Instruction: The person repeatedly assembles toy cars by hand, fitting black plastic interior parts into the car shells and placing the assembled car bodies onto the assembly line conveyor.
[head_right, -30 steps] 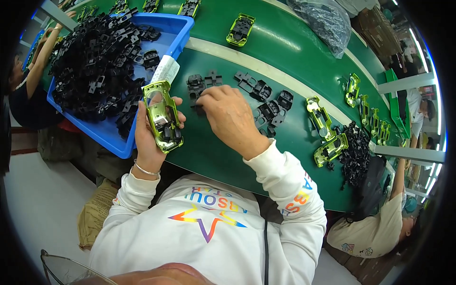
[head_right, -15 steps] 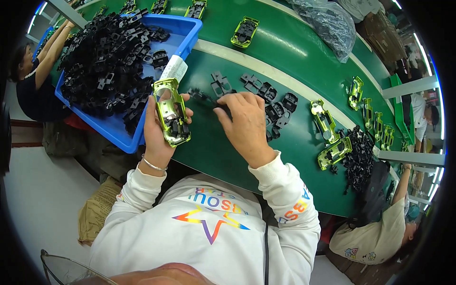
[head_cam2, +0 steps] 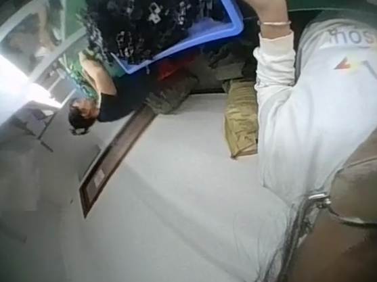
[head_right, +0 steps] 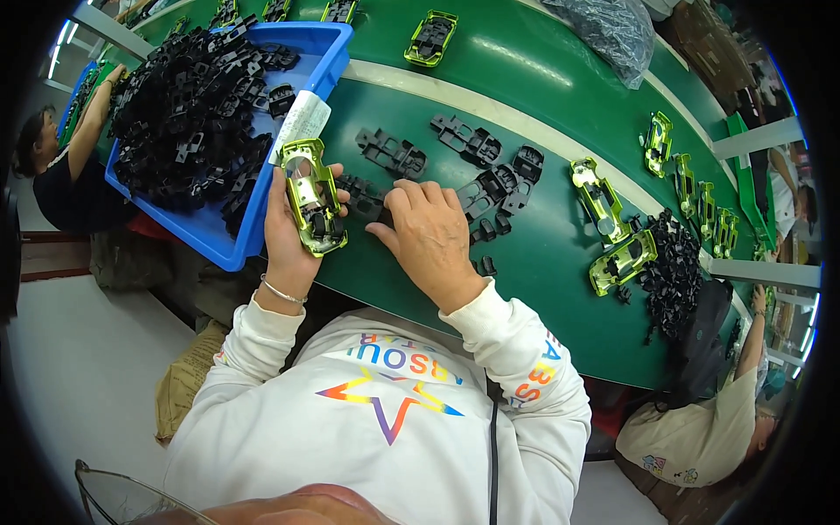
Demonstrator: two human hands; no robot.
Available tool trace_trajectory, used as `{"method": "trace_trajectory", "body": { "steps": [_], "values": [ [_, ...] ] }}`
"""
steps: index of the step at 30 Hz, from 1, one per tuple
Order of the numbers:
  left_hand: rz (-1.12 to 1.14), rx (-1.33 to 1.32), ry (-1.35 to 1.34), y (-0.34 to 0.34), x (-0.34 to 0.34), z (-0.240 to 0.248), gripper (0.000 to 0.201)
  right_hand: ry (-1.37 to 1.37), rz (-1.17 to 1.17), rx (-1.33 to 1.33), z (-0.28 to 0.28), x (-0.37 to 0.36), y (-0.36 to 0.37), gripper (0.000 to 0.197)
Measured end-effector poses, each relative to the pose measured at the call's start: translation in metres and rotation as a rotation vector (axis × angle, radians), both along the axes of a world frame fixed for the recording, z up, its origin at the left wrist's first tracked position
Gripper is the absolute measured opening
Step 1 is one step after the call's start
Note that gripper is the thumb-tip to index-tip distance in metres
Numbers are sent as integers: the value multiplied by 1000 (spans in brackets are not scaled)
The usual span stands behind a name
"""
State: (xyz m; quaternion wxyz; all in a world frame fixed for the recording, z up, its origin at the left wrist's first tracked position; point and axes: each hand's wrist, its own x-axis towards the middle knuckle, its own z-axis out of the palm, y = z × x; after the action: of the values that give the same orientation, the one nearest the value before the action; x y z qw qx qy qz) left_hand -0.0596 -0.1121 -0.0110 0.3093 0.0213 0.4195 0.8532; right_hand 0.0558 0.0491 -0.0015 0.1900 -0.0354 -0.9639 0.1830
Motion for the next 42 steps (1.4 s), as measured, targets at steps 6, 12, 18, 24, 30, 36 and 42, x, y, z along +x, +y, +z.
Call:
{"method": "trace_trajectory", "body": {
  "steps": [6,12,18,24,30,36,42],
  "values": [
    [-26,92,-62,-4,6,-2,54,9,-16,36,8,-7,-8,53],
    [-42,90,2,-3,14,15,54,-53,41,-115,16,10,-7,52],
    [-41,199,36,11,12,27,57,97,-151,-462,47,33,18,47],
    [-97,355,2,54,10,36,53,293,-91,-727,65,23,0,59],
    [-98,351,9,69,29,37,56,276,-138,-607,56,24,-9,56],
    [-107,280,37,69,44,35,59,301,-143,-559,53,21,-9,55],
    [-95,233,25,69,44,41,63,189,-181,-488,60,20,-12,55]
  ]
}}
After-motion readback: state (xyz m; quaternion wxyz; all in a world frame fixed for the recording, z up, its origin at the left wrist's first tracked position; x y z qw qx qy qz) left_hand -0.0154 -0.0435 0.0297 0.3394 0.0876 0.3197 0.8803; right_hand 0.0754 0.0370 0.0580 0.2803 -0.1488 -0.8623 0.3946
